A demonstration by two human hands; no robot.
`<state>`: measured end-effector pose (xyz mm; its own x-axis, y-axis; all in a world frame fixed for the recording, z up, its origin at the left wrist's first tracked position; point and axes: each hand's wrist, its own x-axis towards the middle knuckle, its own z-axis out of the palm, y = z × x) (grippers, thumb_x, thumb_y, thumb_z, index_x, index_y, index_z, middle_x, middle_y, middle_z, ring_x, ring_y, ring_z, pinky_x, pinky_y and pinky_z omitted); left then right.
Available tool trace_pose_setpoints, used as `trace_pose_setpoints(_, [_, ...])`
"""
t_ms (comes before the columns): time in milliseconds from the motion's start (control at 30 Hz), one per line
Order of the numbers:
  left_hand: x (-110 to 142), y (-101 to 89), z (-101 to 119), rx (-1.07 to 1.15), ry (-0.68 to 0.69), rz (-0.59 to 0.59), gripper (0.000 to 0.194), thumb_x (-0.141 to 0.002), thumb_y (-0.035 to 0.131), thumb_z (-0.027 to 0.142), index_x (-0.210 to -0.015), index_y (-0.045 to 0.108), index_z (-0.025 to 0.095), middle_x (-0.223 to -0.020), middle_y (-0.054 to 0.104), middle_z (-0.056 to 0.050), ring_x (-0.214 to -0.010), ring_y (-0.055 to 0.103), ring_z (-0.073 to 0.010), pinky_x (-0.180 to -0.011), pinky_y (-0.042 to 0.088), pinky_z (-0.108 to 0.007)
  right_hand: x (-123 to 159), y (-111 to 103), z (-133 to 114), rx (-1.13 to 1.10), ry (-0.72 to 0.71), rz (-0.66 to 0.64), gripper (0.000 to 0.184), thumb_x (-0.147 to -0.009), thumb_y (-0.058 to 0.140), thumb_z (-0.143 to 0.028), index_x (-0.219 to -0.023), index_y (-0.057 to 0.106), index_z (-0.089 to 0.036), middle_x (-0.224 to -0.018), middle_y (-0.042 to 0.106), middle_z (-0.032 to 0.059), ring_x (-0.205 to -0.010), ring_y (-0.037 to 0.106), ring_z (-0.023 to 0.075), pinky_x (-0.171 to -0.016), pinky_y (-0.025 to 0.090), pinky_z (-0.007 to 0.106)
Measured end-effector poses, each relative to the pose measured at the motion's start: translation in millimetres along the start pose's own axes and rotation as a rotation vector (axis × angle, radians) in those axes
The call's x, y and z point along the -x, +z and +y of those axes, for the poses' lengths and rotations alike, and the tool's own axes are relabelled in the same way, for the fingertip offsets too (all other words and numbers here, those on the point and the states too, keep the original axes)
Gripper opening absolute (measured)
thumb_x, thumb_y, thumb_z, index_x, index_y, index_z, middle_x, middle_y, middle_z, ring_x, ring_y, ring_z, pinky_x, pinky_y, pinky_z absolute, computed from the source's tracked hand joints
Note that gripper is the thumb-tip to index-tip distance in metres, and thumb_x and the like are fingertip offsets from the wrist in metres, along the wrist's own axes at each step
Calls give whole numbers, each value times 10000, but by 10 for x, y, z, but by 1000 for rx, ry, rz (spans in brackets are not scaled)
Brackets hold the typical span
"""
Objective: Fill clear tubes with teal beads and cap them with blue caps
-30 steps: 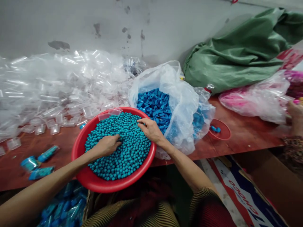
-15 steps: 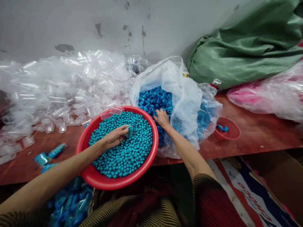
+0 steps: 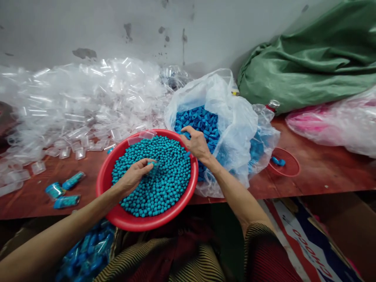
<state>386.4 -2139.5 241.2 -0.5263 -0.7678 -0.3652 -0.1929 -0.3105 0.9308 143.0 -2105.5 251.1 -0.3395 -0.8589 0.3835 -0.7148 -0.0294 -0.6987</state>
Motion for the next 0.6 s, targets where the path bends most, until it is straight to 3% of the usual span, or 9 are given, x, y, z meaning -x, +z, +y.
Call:
trace_pose_setpoints(133, [105, 8, -25, 11, -29, 8, 349, -705, 677, 400, -928, 591, 146, -789, 625, -18, -733, 556, -137, -651, 405, -248, 44, 187, -235, -115, -79, -244, 206, -799, 576, -291, -944, 642, -161, -791, 654, 1, -708, 582, 142, -711, 442, 255])
trace_pose_setpoints(200, [139, 6, -42, 52, -85, -4, 360, -717, 659, 413, -941, 555, 151, -779, 633, -24, -714, 585, -146, -605, 413, -243, 52, 304, -184, -83, -110, -323, 218, -777, 617, -269, -960, 647, -155, -935, 666, 45, -881, 598, 183, -834, 445, 309])
trace_pose_setpoints(300, [164, -18, -70, 106, -129, -8, 373, -713, 659, 417, -943, 520, 158, -762, 644, -29, -657, 606, -145, -545, 415, -229, 68, 364, -59, -22, -138, -338, 347, -763, 644, -248, -1094, 619, -146, -1087, 630, 101, -1025, 567, 224, -920, 425, 371])
trace_pose_setpoints(400, [177, -50, -90, 152, -133, -11, 360, -707, 665, 405, -919, 518, 154, -756, 648, -32, -606, 604, -128, -502, 400, -207, 117, 222, -51, 42, -146, -267, 369, -818, 577, -240, -1181, 581, -173, -1111, 610, 98, -972, 586, 207, -865, 455, 346])
trace_pose_setpoints(500, [205, -67, -90, 182, -125, 5, 350, -703, 667, 395, -916, 518, 161, -722, 639, -16, -583, 601, -121, -477, 389, -193, 231, -11, -211, 208, -108, -201, 259, -878, 483, -225, -1081, 639, -187, -1015, 650, 78, -912, 606, 194, -818, 450, 307])
trace_pose_setpoints(600, [248, -67, -85, 173, -93, 19, 353, -705, 658, 401, -934, 520, 170, -709, 632, -5, -575, 594, -118, -458, 380, -185, 391, -149, -445, 354, -55, -340, 231, -909, 452, -274, -951, 672, -214, -918, 695, 40, -870, 630, 185, -748, 436, 274])
